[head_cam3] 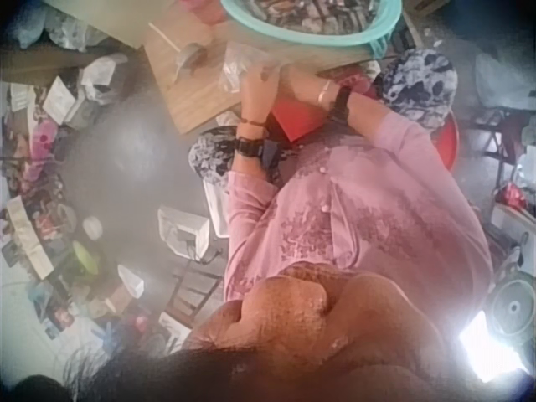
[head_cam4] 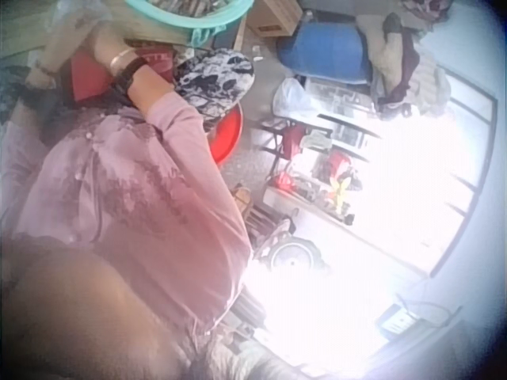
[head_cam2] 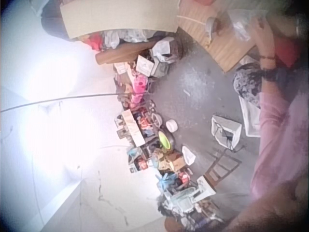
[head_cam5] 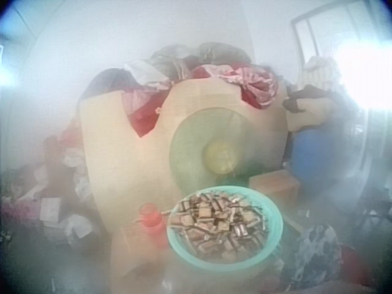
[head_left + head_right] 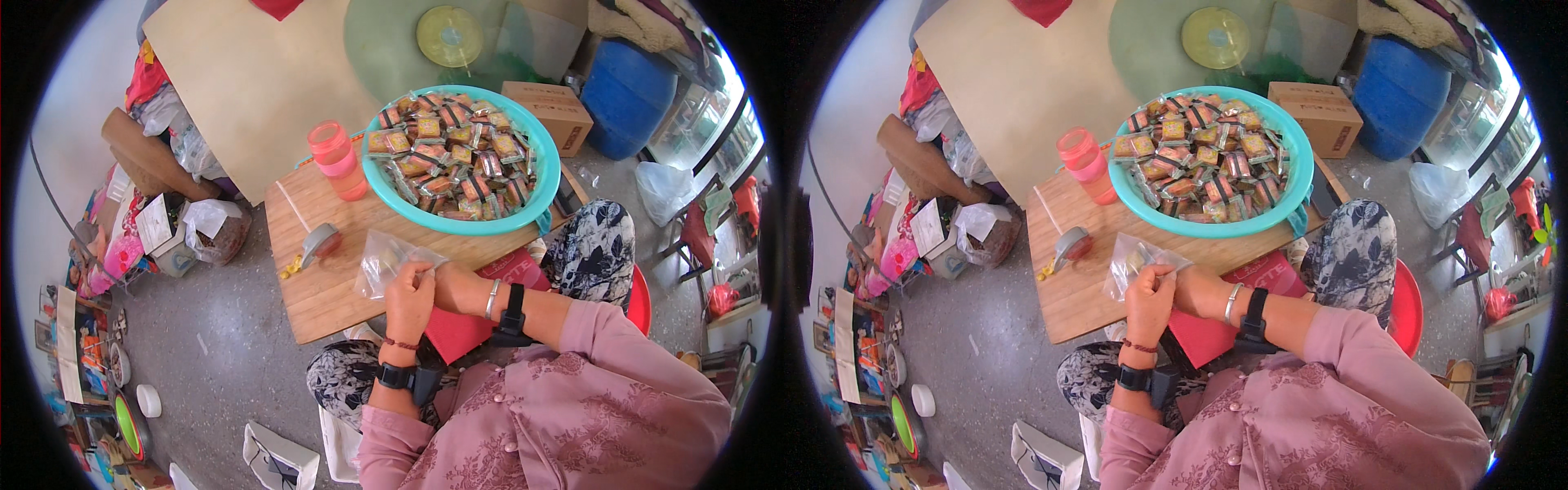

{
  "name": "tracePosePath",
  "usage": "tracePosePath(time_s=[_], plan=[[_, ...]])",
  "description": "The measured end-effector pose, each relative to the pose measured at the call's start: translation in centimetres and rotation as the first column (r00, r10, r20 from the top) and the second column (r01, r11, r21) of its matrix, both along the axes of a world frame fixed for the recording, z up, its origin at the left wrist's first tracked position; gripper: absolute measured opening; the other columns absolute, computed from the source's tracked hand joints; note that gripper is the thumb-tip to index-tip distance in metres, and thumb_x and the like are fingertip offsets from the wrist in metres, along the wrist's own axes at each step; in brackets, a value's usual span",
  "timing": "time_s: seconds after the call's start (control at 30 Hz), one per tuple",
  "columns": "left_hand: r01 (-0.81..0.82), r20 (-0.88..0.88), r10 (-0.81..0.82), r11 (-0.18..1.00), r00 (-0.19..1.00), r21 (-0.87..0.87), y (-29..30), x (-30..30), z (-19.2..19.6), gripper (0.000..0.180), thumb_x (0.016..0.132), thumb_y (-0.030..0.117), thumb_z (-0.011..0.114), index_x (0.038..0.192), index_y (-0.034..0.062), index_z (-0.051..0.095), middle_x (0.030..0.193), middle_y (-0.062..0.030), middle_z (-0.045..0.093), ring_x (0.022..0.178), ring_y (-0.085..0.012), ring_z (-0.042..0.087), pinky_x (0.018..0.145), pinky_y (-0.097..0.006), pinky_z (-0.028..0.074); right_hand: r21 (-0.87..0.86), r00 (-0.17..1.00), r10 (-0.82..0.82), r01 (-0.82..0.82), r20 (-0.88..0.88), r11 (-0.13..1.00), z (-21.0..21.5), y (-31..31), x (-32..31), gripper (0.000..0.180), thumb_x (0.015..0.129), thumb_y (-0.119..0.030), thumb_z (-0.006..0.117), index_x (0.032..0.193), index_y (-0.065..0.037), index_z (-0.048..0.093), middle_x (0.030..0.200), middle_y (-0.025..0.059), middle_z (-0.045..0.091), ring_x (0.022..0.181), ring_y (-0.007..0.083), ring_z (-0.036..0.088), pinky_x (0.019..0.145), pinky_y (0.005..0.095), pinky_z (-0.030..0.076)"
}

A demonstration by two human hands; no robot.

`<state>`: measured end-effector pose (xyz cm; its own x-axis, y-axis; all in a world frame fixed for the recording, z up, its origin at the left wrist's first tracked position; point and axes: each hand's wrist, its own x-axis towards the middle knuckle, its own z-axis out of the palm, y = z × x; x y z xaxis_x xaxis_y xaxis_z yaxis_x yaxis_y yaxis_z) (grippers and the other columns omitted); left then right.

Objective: The person sits on the floor and repeatedly picks small pre-wrapped snack packets from a green basin, places them into clear plastic bags, and sets the filled bags into a red basin. The person handles the packets one at a time and continues the cycle throughout the clip.

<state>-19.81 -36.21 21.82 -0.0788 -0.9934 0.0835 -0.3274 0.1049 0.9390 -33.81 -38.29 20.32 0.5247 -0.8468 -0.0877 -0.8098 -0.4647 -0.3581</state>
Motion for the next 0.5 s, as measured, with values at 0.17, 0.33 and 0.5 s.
tracePosePath(time_s=[0.17,0.33,0.5], plan=[[-0.002,-0.015,0.001,1.0,1.0,-0.027,0.1,0.1,0.2,0.016,0.089,0.01,0.066,0.103,0.0014,0.071,0.065,-0.005,0.059,0.06,-0.0098,0.052,0.055,-0.029,0.044,-0.029,0.966,-0.075,0.085,0.249,0.996,-0.4,0.7,0.4,0.015,0.088,-0.02,0.058,0.089,-0.009,0.069,0.087,0.0167,0.072,0.085,0.0354,0.069,0.071,0.044,0.055],[0.059,-0.017,-0.058,0.997,0.998,0.039,0.1,0.6,0.3,0.017,0.089,0.012,0.068,0.102,0.0017,0.071,0.067,-0.0059,0.059,0.062,-0.0114,0.053,0.057,-0.03,0.045,0.011,0.981,-0.055,0.054,0.185,0.998,-0.7,0.8,-0.3,0.015,0.088,-0.018,0.058,0.09,-0.009,0.069,0.091,0.0182,0.072,0.085,0.0379,0.068,0.071,0.046,0.054],[-0.118,0.169,0.169,0.954,0.971,-0.275,-1.9,4.0,-0.6,0.021,0.087,0.016,0.072,0.102,0.0006,0.069,0.082,-0.0086,0.063,0.076,-0.019,0.061,0.067,-0.032,0.05,-0.107,0.98,-0.078,0.099,0.182,0.989,-1.4,0.8,0.0,0.024,0.087,-0.014,0.057,0.109,-0.005,0.061,0.092,0.0192,0.069,0.083,0.0394,0.067,0.073,0.0469,0.054]])
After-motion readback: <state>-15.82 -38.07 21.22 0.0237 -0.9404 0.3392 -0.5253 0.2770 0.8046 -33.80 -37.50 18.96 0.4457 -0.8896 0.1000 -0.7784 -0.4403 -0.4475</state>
